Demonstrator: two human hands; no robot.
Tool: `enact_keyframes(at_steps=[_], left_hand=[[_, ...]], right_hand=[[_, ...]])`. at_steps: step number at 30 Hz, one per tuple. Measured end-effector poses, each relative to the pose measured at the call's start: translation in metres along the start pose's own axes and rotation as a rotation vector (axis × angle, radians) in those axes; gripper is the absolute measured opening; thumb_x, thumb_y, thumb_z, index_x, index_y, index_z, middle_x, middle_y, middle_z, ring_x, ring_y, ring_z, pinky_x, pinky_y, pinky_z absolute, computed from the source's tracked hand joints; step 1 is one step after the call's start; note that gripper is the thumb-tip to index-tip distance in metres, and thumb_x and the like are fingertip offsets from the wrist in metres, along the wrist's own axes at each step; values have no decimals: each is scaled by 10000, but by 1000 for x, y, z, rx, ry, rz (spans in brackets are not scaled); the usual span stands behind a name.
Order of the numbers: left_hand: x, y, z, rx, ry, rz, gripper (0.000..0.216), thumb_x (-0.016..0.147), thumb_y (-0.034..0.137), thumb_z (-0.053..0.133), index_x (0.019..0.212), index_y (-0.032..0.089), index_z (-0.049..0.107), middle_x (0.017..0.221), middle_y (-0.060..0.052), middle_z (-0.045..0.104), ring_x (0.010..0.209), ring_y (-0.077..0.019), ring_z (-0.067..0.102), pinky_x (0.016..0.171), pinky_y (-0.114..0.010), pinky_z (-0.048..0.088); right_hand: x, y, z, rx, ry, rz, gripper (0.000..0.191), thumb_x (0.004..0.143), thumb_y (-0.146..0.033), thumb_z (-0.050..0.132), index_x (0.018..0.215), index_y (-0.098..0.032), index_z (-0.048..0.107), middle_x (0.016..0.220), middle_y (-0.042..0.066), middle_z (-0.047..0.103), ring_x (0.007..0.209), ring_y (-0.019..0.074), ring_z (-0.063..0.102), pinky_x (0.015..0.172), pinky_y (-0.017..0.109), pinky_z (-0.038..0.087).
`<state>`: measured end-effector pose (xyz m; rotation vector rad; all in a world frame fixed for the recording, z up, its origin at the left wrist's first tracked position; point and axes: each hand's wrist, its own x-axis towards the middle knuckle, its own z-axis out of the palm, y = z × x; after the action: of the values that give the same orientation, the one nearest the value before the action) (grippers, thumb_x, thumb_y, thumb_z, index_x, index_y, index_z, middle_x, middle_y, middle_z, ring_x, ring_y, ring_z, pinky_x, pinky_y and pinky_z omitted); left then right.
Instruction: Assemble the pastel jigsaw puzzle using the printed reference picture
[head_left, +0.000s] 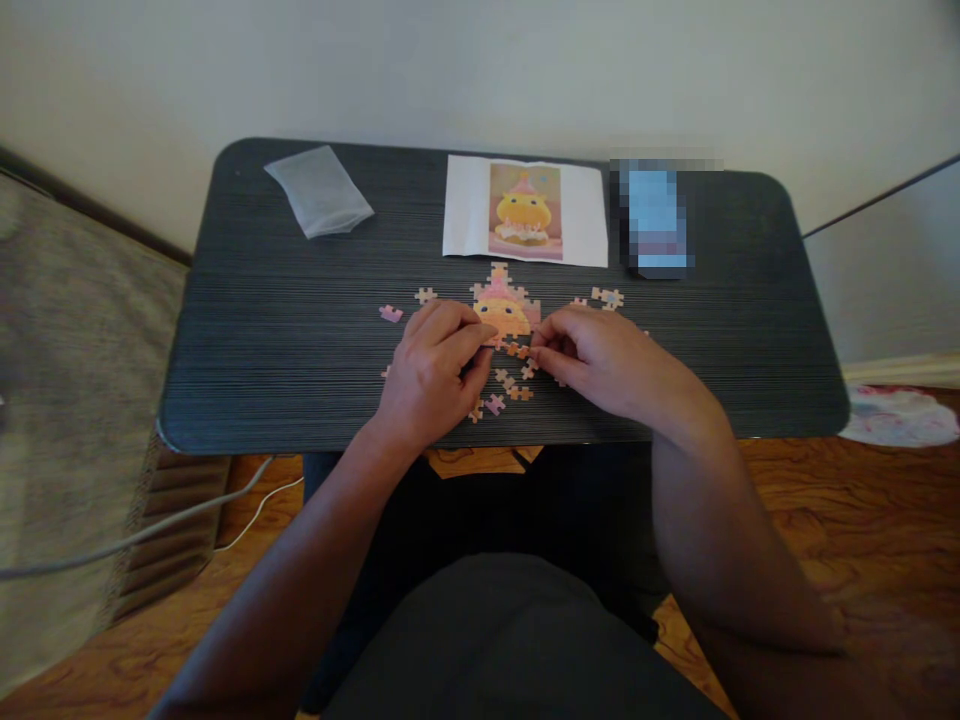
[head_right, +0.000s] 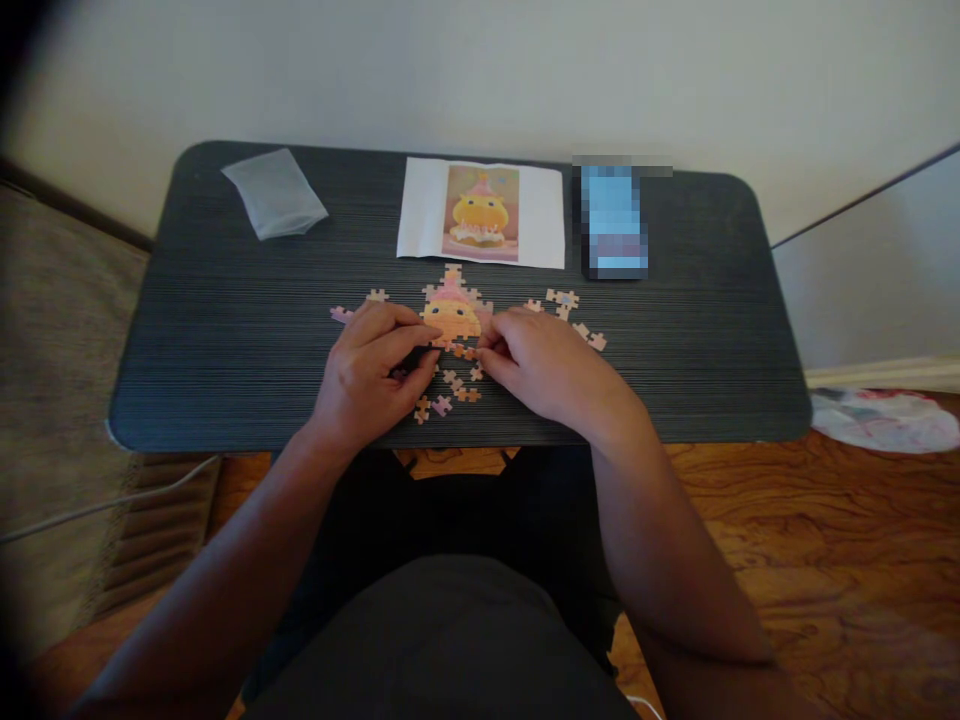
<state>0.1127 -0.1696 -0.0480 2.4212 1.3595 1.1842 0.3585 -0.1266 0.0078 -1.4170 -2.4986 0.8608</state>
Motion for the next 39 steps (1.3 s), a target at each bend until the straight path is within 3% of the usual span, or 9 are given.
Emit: enact_keyframes(at_steps=[7,13,17,21,25,29,39], left_hand=[[0,0,-1,-21,-35,110,87,1106,210,737,1066,175,806,1040,-84,805,985,-257,725,938,-461,577],[-3,2,-10,25,-37,150,114,1100,217,761,1012,176,819,1005,-73,813,955,-254,726,903,-455,566],[-12,1,-22,100,-86,79,126,1104,215,754,1023,169,839,986,-77,815,945,-262,730,917,-468,563],[-20,-2,-31,141,-92,-15,131,1095,228,766,1029,168,861,996,-86,819,958,-272,751,940,-478,574],[-22,-3,-38,159,-119,-81,144,1096,259,757,1027,200,868,1006,-77,826,979,-277,759,1001,-496,593],[-21,-5,-41,180,-117,-129,119,1077,246,763,1034,224,872,1011,-67,827,989,-278,749,1099,-535,585],[-10,1,-33,266,-205,-103,209,1100,236,713,971,191,870,994,-100,804,996,-310,720,1040,-539,563]], right_hand=[[0,-4,-3,123,-47,8,89,1065,-274,715,1022,-204,749,951,36,775,809,192,659,738,335,431],[-7,-6,1,185,-5,-7,100,1070,-289,717,1019,-210,749,912,16,766,766,175,643,719,327,433],[-13,-6,6,163,71,-25,75,1059,-273,751,1021,-209,752,926,23,745,788,185,649,727,338,443],[-17,-8,16,28,156,-149,68,1084,-208,721,1035,-200,768,1003,60,736,925,230,685,808,366,479],[-22,-17,35,-81,175,-256,214,1155,-254,641,1251,-185,818,1115,98,747,1081,273,699,956,409,526],[-27,-24,53,-261,217,-280,353,1167,-324,630,1455,-197,789,1094,104,723,1051,307,653,953,462,509],[-38,-23,55,-129,276,-378,320,1166,-325,645,1360,-162,841,1022,95,730,961,265,641,861,425,477]])
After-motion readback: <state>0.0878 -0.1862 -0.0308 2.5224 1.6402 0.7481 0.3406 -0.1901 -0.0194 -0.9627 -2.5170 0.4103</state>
